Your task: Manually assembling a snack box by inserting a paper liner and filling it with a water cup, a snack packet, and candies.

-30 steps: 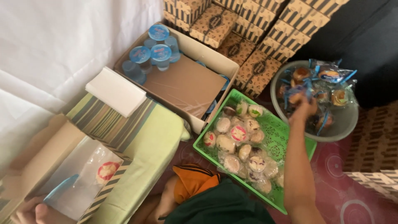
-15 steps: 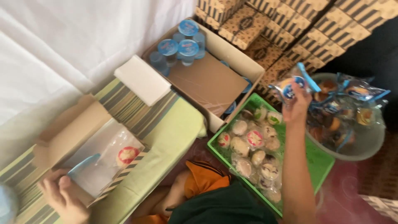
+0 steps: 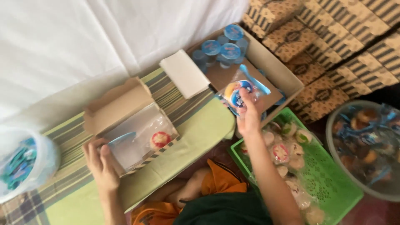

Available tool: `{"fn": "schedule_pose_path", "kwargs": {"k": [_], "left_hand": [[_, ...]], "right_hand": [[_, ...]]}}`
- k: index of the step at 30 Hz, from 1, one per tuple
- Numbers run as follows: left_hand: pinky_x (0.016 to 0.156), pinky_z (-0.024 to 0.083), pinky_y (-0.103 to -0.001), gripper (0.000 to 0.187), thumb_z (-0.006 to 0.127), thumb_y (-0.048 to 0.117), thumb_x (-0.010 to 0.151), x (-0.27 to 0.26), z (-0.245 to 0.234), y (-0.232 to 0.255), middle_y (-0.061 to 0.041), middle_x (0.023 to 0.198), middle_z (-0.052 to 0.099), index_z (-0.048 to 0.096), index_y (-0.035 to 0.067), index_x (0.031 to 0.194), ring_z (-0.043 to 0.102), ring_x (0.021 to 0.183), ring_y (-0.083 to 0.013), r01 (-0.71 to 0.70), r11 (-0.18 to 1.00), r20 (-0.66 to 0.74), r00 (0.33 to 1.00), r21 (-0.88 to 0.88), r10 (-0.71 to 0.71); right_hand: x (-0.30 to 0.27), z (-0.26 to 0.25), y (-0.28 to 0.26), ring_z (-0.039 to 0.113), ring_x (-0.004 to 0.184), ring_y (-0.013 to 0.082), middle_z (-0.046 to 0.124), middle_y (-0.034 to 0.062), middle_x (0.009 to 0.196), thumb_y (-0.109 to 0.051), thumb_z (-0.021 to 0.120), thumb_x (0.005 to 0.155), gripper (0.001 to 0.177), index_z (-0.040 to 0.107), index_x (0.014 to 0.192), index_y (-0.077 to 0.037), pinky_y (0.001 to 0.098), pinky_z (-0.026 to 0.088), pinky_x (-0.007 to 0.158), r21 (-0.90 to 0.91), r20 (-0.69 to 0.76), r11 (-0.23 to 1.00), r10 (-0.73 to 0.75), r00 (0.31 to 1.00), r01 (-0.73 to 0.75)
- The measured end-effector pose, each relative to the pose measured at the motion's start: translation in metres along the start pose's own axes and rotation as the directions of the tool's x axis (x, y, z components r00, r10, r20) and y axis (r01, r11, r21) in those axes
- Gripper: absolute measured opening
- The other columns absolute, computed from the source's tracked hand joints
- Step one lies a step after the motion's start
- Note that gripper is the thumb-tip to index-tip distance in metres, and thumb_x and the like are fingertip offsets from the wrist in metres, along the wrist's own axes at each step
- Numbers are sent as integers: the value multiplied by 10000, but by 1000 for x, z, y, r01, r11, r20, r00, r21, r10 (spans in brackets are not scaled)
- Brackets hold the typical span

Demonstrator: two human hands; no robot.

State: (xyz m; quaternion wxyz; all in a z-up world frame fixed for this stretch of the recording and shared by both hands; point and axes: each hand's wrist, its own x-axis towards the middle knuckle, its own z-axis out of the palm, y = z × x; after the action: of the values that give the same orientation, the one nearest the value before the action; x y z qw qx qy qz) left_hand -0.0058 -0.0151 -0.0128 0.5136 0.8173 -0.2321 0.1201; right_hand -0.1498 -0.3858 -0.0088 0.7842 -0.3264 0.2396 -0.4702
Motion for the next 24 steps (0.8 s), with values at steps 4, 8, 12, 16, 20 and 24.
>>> {"fn": "schedule_pose_path", "kwargs": {"k": [4,8,12,16,20,24], "left_hand": [[947,367,-411,258,408,159,1039,0,-6,20,-191,1166,476,542,-43,1125,452,1028,-321,21,998,-3,1000,-54,-21],[923,372,-413,260,405,161,1052,2,-5,18,-187,1136,466,547,-44,1125,450,997,-321,23,999,2,1000,-32,-23],[909,376,-415,288,404,214,1076,1,-6,12,-179,1125,481,550,-32,1113,459,992,-316,0,1000,-10,1000,-20,0],[886,389,-420,296,388,213,1058,-1,-5,10,-189,1126,479,538,-36,1113,461,983,-314,10,1000,-14,1000,-28,-11],[974,419,-473,293,413,317,1123,1,-6,-3,-153,1095,444,552,60,1116,512,1041,-343,-25,997,3,1000,-70,26],[1046,381,-568,224,489,250,1089,5,-5,17,-175,1416,322,495,89,1245,389,1334,-392,-50,988,-107,994,-148,35]], "right_hand": [[-27,22,16,693,948,175,709,64,1085,-211,752,890,343,654,1169,-39,338,596,870,42,17,999,31,999,-31],[-40,26,25,695,881,238,685,161,1067,-114,757,897,377,592,1190,57,405,639,759,56,312,987,123,942,-148],[-49,37,28,647,781,173,650,122,1060,-83,714,910,395,546,1259,-7,348,617,665,22,327,975,203,923,-222],[-50,42,39,651,1035,274,635,145,1192,-66,702,906,459,517,1326,-48,541,592,953,9,425,959,253,869,-284],[-52,49,55,716,878,216,697,141,1034,4,879,711,619,564,1243,-20,361,663,694,-169,279,972,207,938,-165],[-48,37,62,731,843,223,724,169,1014,85,904,652,688,591,1260,7,368,665,699,-256,339,958,212,917,-127]]}}
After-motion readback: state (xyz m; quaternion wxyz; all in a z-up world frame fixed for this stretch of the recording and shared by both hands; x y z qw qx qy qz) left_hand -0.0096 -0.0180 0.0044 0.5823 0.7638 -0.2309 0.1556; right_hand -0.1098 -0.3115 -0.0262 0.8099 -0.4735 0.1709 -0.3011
